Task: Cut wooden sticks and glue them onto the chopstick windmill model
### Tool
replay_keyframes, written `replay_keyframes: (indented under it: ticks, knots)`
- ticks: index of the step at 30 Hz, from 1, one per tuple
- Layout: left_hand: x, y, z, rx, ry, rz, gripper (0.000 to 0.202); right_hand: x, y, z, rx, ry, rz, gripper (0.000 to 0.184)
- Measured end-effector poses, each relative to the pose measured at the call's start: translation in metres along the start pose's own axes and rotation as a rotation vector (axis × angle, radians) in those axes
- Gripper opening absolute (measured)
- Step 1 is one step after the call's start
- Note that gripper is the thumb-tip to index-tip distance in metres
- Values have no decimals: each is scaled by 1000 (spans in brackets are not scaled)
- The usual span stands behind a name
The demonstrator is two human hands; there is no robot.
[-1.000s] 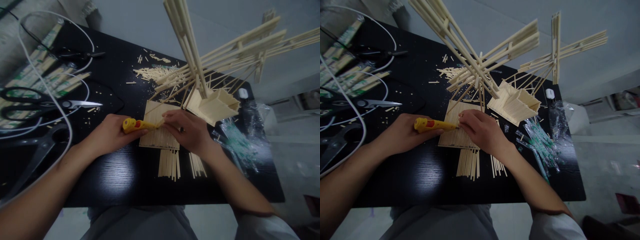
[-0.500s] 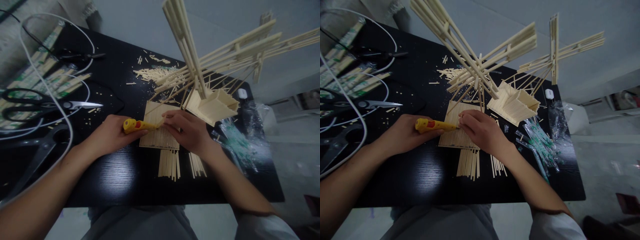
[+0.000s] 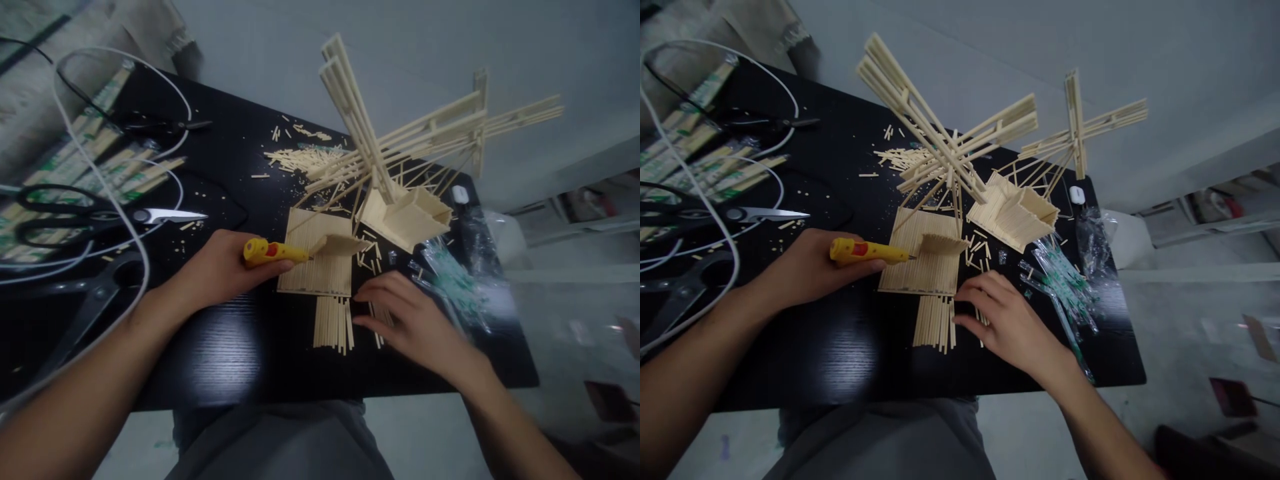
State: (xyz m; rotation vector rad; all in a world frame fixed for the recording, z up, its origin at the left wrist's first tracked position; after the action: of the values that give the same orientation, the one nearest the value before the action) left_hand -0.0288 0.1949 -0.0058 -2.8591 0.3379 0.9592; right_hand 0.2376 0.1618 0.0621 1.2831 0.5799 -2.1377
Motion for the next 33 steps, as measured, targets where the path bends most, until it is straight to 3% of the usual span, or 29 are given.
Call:
replay_keyframes:
  ticks: [4, 8, 21, 33]
  knots:
    - [3, -1, -1, -21, -42, 14, 50, 19, 28, -12, 139, 58, 77, 56]
    - [3, -2, -1, -49, -65, 20, 51, 27, 34, -15, 177, 85, 88, 71]
    - [4, -3, -9, 44, -86, -19, 51, 35, 33, -18, 219, 114, 155, 73]
    - [-5, -5, -11, 82, -151, -13, 47, 34, 32, -20, 344, -46, 216, 67]
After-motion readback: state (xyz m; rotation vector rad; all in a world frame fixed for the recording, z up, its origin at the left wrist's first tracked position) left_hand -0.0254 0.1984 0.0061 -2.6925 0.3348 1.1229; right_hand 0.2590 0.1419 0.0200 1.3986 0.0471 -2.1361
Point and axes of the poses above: each hand's wrist, its own y-axis away from the middle knuckle, its own x-axis out of the palm, z = x × y, the point moved 8 cm from there along -y, towards the middle knuckle, and after that the axes turned 9 degrees about x, right-handed, at the moved point
